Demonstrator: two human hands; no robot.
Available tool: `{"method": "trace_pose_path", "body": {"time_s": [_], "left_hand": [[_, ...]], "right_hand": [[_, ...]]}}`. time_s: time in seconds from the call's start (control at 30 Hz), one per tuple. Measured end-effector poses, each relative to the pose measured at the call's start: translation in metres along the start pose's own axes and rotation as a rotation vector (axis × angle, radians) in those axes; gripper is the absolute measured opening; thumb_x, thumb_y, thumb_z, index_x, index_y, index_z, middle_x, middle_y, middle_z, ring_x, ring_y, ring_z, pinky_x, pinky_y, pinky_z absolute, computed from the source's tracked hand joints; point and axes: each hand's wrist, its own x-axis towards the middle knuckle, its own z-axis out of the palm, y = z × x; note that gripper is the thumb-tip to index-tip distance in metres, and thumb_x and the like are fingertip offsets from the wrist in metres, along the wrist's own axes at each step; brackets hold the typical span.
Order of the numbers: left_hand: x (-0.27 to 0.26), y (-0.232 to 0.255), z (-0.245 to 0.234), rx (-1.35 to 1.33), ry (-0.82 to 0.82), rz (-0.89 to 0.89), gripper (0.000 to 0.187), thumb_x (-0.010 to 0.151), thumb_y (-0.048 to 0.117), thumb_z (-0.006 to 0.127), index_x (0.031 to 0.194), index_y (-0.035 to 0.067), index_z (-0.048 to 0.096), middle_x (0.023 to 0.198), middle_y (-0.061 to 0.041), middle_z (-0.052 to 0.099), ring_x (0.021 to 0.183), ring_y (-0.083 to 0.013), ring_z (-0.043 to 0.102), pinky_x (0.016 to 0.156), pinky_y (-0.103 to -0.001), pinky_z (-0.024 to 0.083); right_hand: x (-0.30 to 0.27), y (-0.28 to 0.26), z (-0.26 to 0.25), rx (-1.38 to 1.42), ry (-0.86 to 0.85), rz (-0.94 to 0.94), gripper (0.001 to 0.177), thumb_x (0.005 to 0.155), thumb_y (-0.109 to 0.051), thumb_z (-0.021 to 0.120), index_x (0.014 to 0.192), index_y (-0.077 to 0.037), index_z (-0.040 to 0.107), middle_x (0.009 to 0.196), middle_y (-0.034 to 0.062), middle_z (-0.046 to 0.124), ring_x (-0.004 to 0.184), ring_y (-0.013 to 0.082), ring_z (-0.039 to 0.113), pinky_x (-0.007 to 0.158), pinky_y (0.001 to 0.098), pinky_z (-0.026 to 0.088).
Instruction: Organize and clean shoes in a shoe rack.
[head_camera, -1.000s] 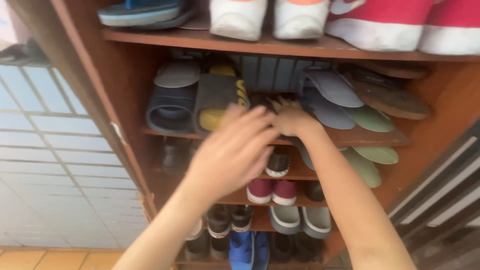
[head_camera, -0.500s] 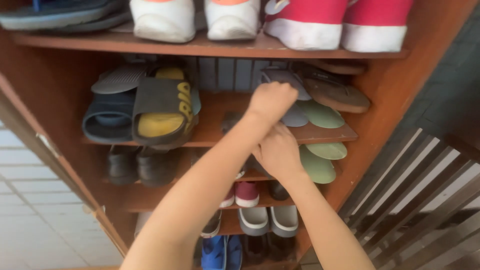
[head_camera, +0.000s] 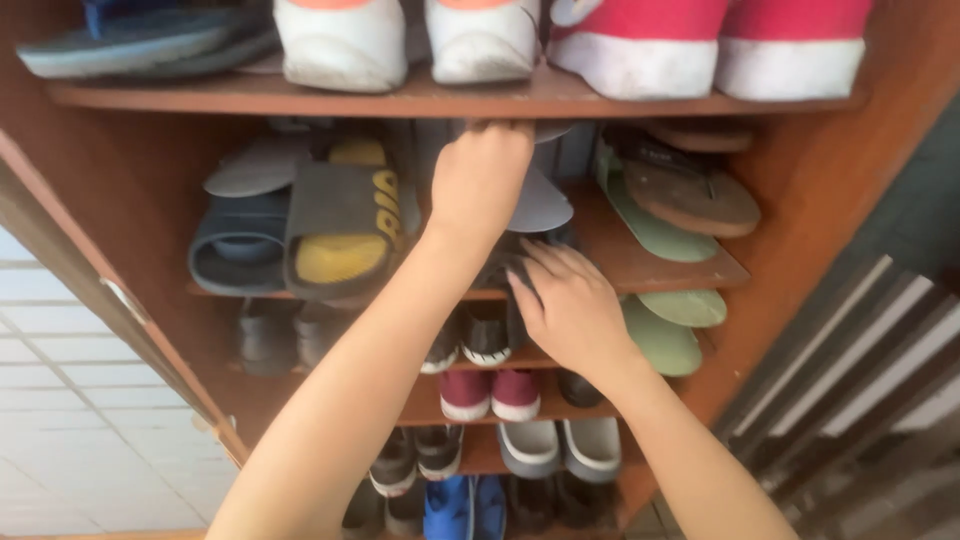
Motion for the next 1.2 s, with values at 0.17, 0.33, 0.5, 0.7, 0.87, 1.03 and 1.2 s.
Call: {"method": "trace_pose_path", "body": {"time_s": [0.17,0.33,0.5,0.7,0.87,1.03,1.2], "left_hand": [[-0.008,-0.022,-0.020,0.085,-0.053,-0.017,0.013,0.079,0.007,0.070,0.091,0.008,0.071,0.085,-0.008,0.072,0.084,-0.0242,0.075,0.058,-0.034,0.061],[-0.019,-0.026,-0.046,0.062,0.077,0.025,0.023,0.076,0.005,0.068,0.097,0.007,0.074,0.093,-0.010,0.074,0.098,-0.0237,0.074,0.067,-0.031,0.061],[-0.048,-0.029,-0.054,0.060,-0.005,0.042,0.010,0.076,0.009,0.069,0.083,0.008,0.076,0.089,-0.011,0.075,0.098,-0.0259,0.074,0.074,-0.034,0.060],[-0.058,-0.051,-0.064,0.156,-0.250,0.174,0.007,0.080,0.006,0.067,0.075,0.009,0.072,0.067,-0.007,0.068,0.078,-0.0222,0.071,0.122,-0.052,0.035],[-0.051,-0.039,-0.074,0.156,-0.309,0.055,0.003,0.087,0.007,0.067,0.088,0.010,0.069,0.064,-0.008,0.066,0.070,-0.0247,0.071,0.123,-0.061,0.024],[-0.051,-0.022,-0.096,0.267,-0.409,-0.020,0.020,0.078,0.017,0.067,0.098,0.013,0.068,0.078,-0.013,0.075,0.110,-0.0353,0.070,0.116,-0.067,0.019],[-0.062,0.002,-0.100,-0.042,-0.198,-0.010,0.044,0.084,0.020,0.071,0.126,0.006,0.064,0.132,-0.017,0.068,0.138,-0.0357,0.055,0.120,-0.057,0.034]], "right_hand": [[0.046,0.052,0.047,-0.030,-0.658,0.317,0.051,0.105,-0.041,0.037,0.143,-0.007,0.047,0.154,0.0180,0.040,0.142,0.0361,0.037,0.119,0.0488,0.028],[0.074,0.209,0.197,0.034,-0.965,0.469,0.070,0.100,-0.055,0.024,0.164,-0.026,0.013,0.172,0.0046,0.010,0.159,0.0233,0.010,0.125,0.0476,0.012],[0.084,0.241,0.197,0.240,-0.925,0.808,0.080,0.091,-0.033,0.059,0.166,-0.024,0.032,0.169,0.0081,0.036,0.149,0.0331,0.044,0.114,0.0494,0.045],[0.037,0.137,0.066,-0.323,-0.975,0.409,0.059,0.107,-0.037,0.020,0.160,-0.013,0.032,0.171,0.0167,0.021,0.152,0.0422,0.026,0.125,0.0468,0.025],[0.010,0.084,0.004,-0.229,-0.806,0.478,0.067,0.105,-0.042,0.021,0.160,-0.005,0.027,0.166,0.0233,0.023,0.154,0.0388,0.020,0.126,0.0450,0.019],[0.064,0.120,0.079,-0.206,-0.989,0.608,0.068,0.104,-0.047,0.020,0.164,-0.019,0.011,0.172,0.0141,0.005,0.157,0.0366,0.010,0.128,0.0444,0.012],[0.091,0.125,0.098,-0.146,-0.995,0.537,0.068,0.102,-0.046,0.033,0.165,-0.029,0.013,0.173,0.0085,0.004,0.156,0.0362,0.010,0.127,0.0448,0.013]]}}
